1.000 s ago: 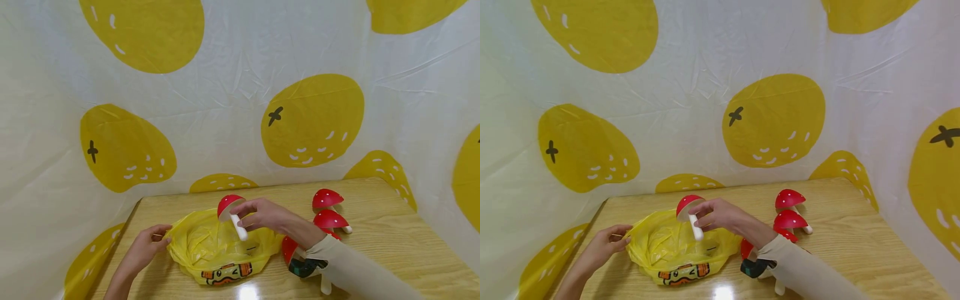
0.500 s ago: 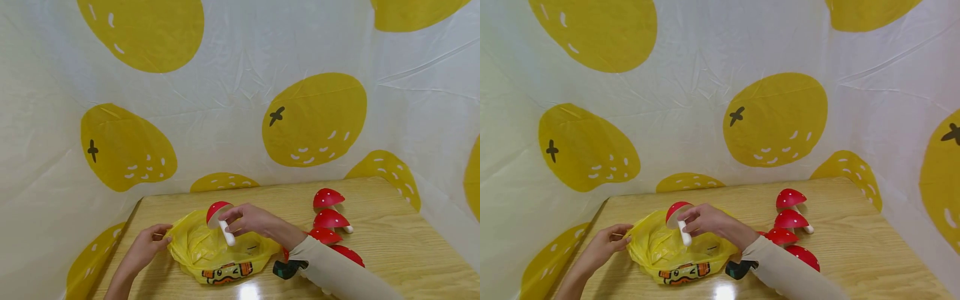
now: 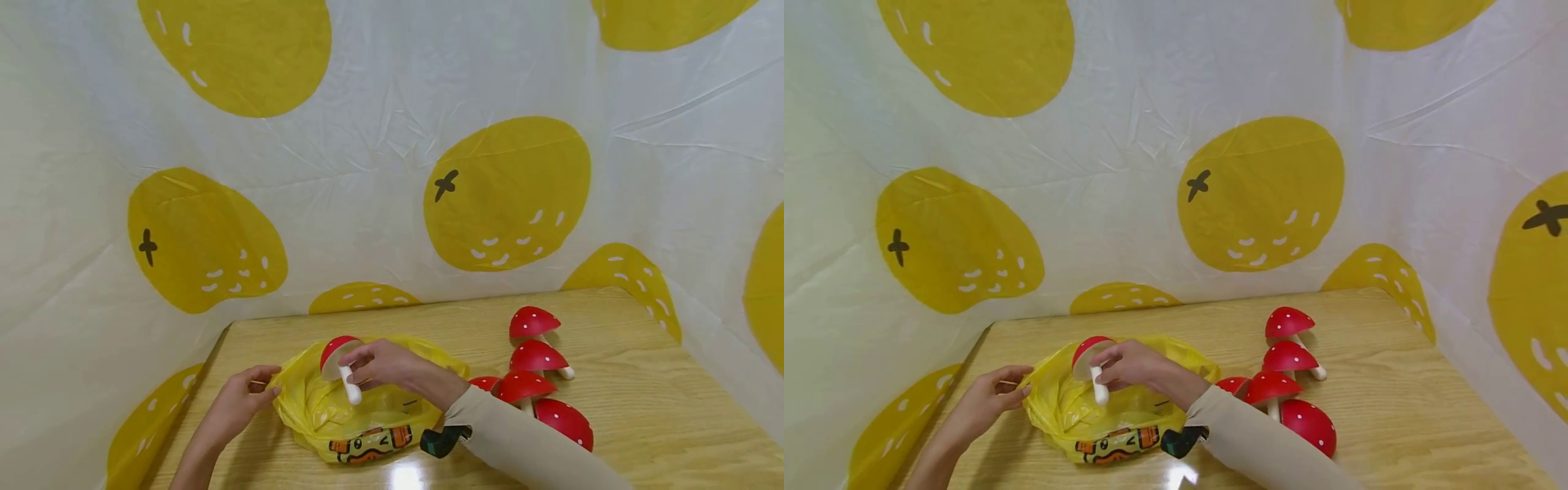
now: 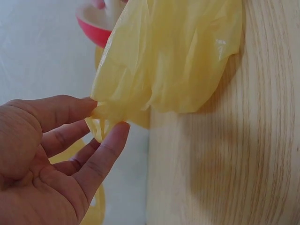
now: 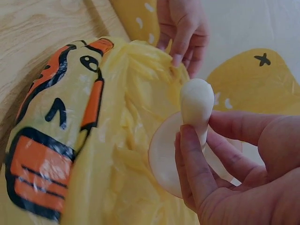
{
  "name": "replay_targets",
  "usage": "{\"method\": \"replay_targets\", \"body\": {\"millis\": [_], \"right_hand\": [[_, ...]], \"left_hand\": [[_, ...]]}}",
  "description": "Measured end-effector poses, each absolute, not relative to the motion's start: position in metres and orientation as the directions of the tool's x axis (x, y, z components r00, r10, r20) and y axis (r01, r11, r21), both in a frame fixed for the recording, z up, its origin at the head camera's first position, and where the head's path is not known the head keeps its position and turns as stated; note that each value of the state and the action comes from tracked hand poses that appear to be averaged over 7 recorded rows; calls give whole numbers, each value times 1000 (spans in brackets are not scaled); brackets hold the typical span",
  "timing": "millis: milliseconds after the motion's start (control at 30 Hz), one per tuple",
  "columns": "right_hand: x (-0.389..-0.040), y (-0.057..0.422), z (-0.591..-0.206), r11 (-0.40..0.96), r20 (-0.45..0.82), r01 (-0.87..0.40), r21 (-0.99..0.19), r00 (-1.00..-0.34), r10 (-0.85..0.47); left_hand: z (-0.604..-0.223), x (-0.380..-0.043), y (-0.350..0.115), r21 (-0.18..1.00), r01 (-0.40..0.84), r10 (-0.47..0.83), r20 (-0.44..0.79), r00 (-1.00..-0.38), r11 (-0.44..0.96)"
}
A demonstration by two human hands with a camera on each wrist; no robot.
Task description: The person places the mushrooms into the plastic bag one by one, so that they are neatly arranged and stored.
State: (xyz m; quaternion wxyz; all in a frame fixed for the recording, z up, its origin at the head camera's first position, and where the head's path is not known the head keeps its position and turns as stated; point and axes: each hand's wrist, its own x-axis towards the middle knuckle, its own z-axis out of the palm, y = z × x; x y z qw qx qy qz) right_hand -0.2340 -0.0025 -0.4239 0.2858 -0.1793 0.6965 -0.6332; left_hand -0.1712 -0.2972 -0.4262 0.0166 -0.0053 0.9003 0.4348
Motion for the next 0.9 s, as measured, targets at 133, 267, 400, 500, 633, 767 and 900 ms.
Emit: {"method": "replay_targets", "body": {"millis": [133, 267, 400, 500, 633, 767, 900], "right_hand": [[-236, -14, -429, 136, -183, 126, -983, -781, -597], [-236, -23, -432, 135, -182, 126, -983, -784, -594], [-235, -31, -434, 111, -165, 122, -986, -786, -596], [-233, -35, -436, 94, -145, 111, -989, -790, -596], [-229, -40, -437, 86, -113, 77, -993, -806, -582], [-226, -46, -437, 99, -81, 31, -995, -828, -554], [-222, -51, -439, 116, -64, 1, -993, -839, -540]], "left_hand": [[-427, -172, -298, 786, -25, 4, -35, -999, 618], [-429, -173, -298, 790, -23, 1, -30, -1000, 613], [-429, -174, -298, 788, -22, -3, -26, -1000, 616], [-428, -175, -297, 778, -18, -4, -20, -1000, 628], [-428, -176, -297, 767, -13, -5, -13, -1000, 642], [-428, -177, -297, 762, -17, -9, -15, -1000, 647], [-427, -176, -295, 761, -6, -4, -5, -1000, 649]]}}
